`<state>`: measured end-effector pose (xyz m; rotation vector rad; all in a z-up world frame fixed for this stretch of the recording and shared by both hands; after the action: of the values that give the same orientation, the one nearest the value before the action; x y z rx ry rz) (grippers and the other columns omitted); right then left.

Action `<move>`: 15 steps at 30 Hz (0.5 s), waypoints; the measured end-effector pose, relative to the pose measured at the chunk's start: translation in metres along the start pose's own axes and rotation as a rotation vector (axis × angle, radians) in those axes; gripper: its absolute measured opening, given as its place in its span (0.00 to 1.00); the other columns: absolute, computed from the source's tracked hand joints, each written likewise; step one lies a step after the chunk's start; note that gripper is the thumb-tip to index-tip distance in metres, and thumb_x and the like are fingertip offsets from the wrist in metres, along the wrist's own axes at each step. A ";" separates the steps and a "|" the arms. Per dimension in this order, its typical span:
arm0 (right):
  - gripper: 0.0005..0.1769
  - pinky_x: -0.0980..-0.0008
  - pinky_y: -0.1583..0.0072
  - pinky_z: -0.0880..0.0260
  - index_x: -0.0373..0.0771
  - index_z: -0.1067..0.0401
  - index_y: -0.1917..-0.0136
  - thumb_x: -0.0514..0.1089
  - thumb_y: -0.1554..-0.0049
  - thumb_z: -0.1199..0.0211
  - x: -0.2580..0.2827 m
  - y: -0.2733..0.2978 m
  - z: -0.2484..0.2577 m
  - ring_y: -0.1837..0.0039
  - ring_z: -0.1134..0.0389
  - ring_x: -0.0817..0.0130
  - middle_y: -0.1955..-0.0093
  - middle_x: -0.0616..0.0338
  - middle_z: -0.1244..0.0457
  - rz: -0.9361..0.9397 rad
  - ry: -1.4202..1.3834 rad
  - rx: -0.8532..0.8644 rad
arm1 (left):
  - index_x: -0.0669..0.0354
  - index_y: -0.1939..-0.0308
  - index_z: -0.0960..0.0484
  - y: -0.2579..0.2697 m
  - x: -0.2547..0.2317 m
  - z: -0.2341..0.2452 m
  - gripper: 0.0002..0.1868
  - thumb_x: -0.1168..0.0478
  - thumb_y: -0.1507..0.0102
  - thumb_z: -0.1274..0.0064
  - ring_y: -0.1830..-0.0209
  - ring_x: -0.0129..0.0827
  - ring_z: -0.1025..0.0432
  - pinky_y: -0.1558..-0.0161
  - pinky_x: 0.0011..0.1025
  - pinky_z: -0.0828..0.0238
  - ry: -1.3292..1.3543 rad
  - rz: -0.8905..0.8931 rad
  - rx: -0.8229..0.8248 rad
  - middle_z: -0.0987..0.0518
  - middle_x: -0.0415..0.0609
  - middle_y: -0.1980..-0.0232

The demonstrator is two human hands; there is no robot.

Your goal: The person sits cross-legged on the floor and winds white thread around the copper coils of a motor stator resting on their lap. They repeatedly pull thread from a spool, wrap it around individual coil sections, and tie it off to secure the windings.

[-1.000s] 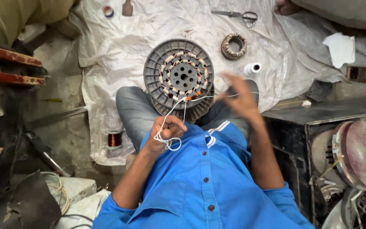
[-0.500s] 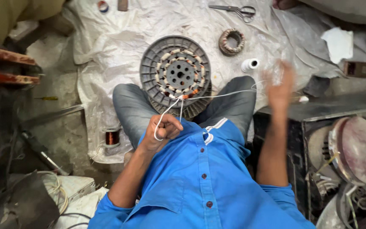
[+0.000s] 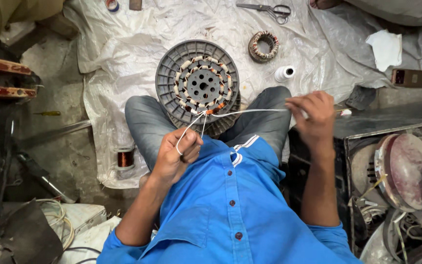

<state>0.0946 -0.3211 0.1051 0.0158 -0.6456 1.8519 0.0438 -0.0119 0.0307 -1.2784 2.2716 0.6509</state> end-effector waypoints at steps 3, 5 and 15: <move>0.11 0.58 0.42 0.33 0.41 0.21 0.49 0.37 0.46 0.27 0.057 -0.009 -0.015 0.44 0.32 0.57 0.47 0.57 0.32 0.224 -0.176 -0.052 | 0.65 0.58 0.22 -0.002 -0.009 -0.019 0.15 0.56 0.25 0.53 0.82 0.18 0.53 0.77 0.24 0.58 0.035 0.027 0.031 0.43 0.33 0.78; 0.15 0.58 0.42 0.32 0.39 0.22 0.46 0.40 0.48 0.26 0.095 -0.015 -0.035 0.44 0.31 0.57 0.46 0.56 0.32 0.396 -0.299 -0.015 | 0.65 0.58 0.22 -0.006 -0.015 -0.028 0.15 0.56 0.25 0.53 0.82 0.18 0.54 0.78 0.24 0.58 0.057 0.059 0.012 0.44 0.32 0.79; 0.15 0.61 0.45 0.27 0.32 0.25 0.50 0.32 0.51 0.27 0.132 -0.025 -0.058 0.47 0.28 0.57 0.47 0.53 0.31 0.399 -0.442 -0.002 | 0.65 0.55 0.19 -0.035 -0.083 -0.033 0.16 0.55 0.25 0.53 0.76 0.18 0.45 0.73 0.22 0.50 -0.641 -0.016 -0.110 0.37 0.35 0.74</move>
<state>0.0833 -0.1751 0.1076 0.3229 -1.0117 2.2563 0.1080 0.0068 0.0995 -0.9491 1.7139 1.0199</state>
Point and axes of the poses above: each hand's wrist, its own y-axis away from the middle knuckle, its own z-axis out of the back of the hand, x = y × z, the point moved 5 cm from there along -y, towards the middle knuckle
